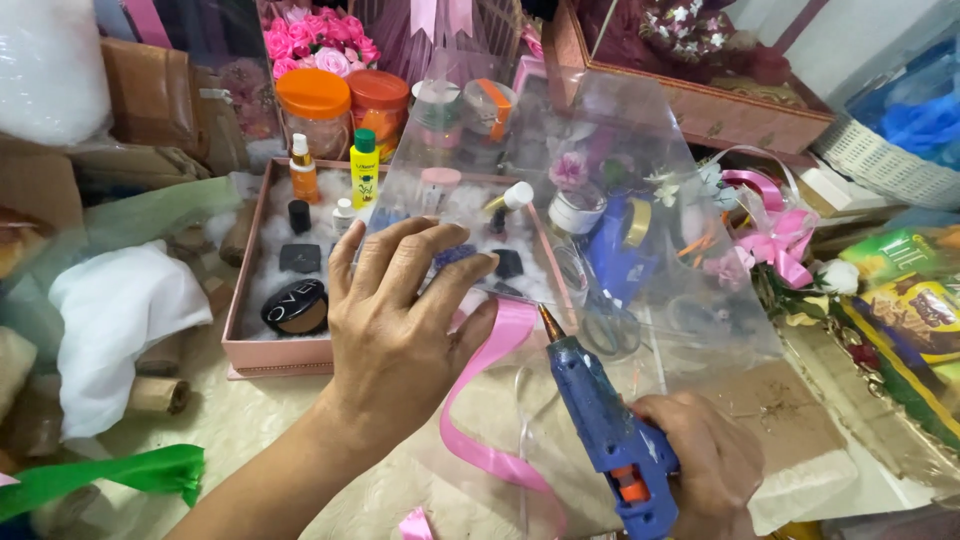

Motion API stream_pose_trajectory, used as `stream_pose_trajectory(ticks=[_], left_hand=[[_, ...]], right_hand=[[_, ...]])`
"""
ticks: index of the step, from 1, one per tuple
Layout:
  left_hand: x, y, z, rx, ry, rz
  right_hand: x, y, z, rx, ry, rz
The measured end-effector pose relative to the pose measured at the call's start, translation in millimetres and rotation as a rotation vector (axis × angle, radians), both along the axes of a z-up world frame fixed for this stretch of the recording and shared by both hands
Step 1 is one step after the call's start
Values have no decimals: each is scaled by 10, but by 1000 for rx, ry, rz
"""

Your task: Adding a decorative pink ribbon to a clear plastic gift box using scissors and a hot glue gun.

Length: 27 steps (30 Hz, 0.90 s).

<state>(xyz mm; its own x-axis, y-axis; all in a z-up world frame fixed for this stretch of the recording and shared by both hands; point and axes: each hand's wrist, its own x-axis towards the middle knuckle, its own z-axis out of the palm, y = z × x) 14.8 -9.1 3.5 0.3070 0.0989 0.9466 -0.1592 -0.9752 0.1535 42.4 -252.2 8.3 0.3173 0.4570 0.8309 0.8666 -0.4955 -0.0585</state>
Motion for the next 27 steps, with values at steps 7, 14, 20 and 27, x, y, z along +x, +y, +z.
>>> stream_pose_trajectory(ticks=[7,14,20,27], left_hand=[[-34,43,25,13,22,-15],[-39,40,23,66,33,-16],[-46,38,-3,63,58,-21],[-46,28,41,34,48,-10]], right_hand=[[-39,-639,-320,185,199,-181],[842,-1962,-787,572,126,-592],[1833,-2506,-1226,-2,480,-1106],[2038,-2164,-1322,-187,1006,-1259]])
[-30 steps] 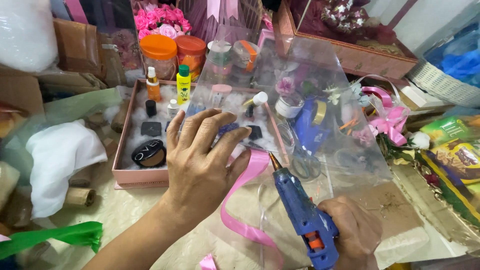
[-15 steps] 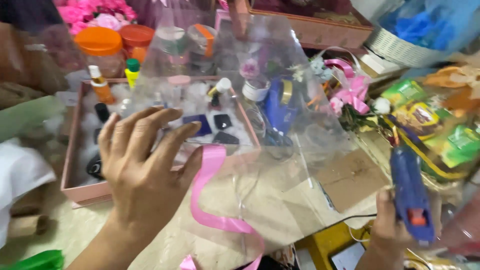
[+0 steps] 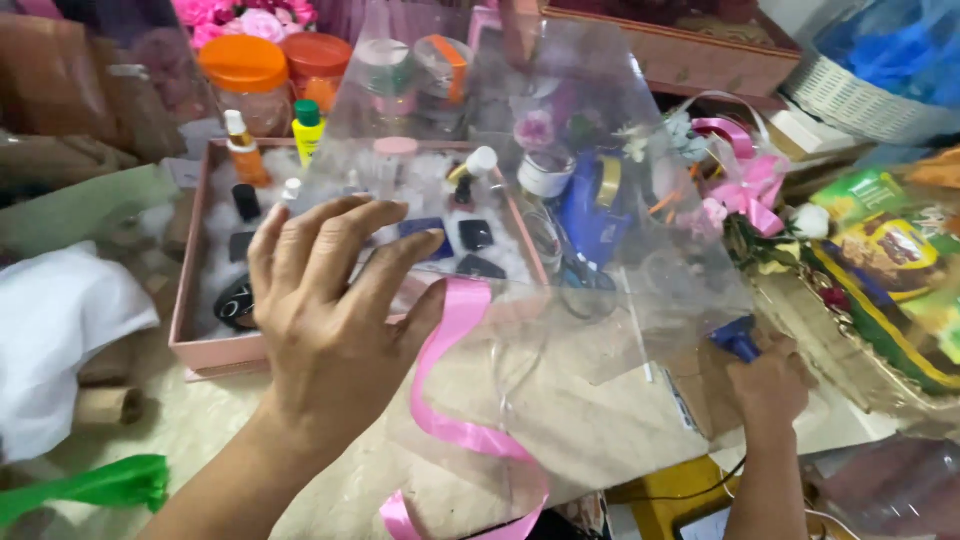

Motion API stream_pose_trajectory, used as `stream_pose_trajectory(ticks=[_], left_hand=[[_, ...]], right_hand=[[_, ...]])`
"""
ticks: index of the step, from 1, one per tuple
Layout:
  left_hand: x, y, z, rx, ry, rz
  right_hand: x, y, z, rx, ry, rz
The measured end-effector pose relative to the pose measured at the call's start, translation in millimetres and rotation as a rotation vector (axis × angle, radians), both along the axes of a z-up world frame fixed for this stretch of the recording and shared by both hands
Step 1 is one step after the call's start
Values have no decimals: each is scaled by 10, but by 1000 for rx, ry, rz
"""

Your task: Adding a decorative pink ribbon to a clear plastic gift box using scissors and a hot glue gun.

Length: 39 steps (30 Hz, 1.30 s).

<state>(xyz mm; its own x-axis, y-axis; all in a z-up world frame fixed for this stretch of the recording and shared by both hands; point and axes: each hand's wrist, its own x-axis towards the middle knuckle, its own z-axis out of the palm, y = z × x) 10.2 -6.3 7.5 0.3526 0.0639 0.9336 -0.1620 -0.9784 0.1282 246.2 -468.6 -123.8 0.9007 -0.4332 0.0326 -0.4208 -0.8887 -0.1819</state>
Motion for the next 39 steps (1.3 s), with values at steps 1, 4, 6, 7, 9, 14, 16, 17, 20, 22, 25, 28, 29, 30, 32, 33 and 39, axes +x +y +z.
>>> stream_pose_trajectory(ticks=[1,4,6,7,9,14,16,17,20,22,25,28,29,30,32,33,39], left_hand=[[14,-5,-9,-5,-13,-5],[24,-12,-32,-10,-30,0],[43,-15,-33,-8,-47,9],[45,-16,-40,-7,-42,15],[47,-22,-46,-5,-37,25],[7,10,18,-24,-73,4],[-24,154,44,-7,-80,51],[-39,245,69,6,-87,107],[-44,288,96,-8,-106,90],[-38,244,82,-13,-100,80],[-6,166,64,-13,-120,61],[0,112,68,-21,-133,64],[-10,103,71,-24,-122,61],[-12,100,71,-22,-125,62],[-8,88,71,-10,-135,71],[-10,78,76,-8,-135,67],[-22,82,70,-14,-126,75]], right_hand=[[-24,10,14,8,8,35],[1,-55,26,-58,58,79],[1,-131,9,-130,87,88],[-44,-166,-35,-316,-255,211],[-328,123,150,-496,-602,329],[-1415,1694,914,532,-116,577],[-1386,1747,799,476,-207,653],[-1345,1800,756,415,-297,734],[-1444,1763,926,514,-465,634],[-1405,1666,889,443,-527,633],[-1402,1488,860,376,-808,689],[-1709,1574,1005,478,-1061,791],[-1877,1653,1061,583,-1103,824],[-1963,1711,1053,586,-1105,825],[-2152,1822,1023,918,-749,962],[-2112,1966,968,918,-751,958],[-2118,2699,711,1168,-4,1363]])
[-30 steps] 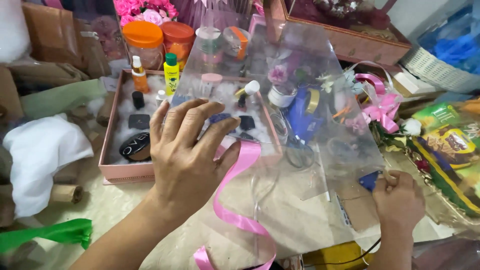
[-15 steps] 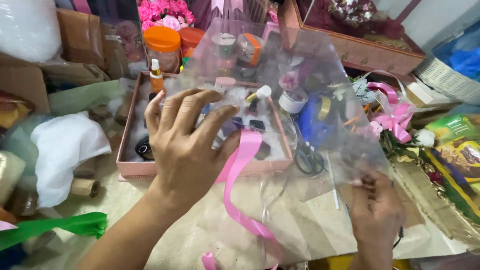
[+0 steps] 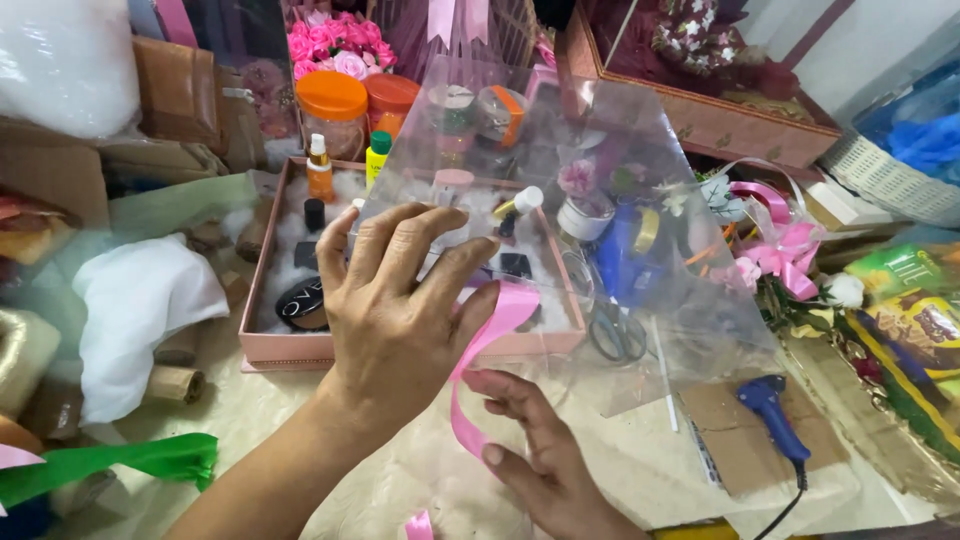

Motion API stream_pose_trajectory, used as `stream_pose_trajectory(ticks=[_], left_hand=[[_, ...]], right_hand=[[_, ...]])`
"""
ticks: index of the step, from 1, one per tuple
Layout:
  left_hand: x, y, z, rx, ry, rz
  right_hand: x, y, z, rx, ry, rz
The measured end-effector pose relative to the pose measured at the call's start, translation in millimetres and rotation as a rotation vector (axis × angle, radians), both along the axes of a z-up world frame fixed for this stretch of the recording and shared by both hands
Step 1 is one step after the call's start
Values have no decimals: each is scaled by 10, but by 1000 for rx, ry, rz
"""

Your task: Adding a decorative pink ribbon to a clear plastic gift box using scissors and a hot glue gun.

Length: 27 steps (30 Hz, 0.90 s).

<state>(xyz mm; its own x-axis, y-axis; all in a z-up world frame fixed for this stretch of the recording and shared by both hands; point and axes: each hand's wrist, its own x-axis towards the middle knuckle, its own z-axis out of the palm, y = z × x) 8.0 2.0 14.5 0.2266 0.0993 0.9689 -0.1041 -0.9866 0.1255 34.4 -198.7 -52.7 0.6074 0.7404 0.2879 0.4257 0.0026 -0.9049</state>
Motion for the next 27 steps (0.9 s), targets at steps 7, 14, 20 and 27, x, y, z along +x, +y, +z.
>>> stream_pose_trajectory(ticks=[7,14,20,27], left_hand=[[12,8,-31,12,2,10],[24,-12,-14,13,-35,26],[26,5,-41,23,-8,40],[20,-9,-38,32,-24,41]], right_hand=[[66,234,-309,81,268,125],[108,227,-212,62,399,236],[0,-220,191,13,674,442],[-61,-339,1162,61,427,373]])
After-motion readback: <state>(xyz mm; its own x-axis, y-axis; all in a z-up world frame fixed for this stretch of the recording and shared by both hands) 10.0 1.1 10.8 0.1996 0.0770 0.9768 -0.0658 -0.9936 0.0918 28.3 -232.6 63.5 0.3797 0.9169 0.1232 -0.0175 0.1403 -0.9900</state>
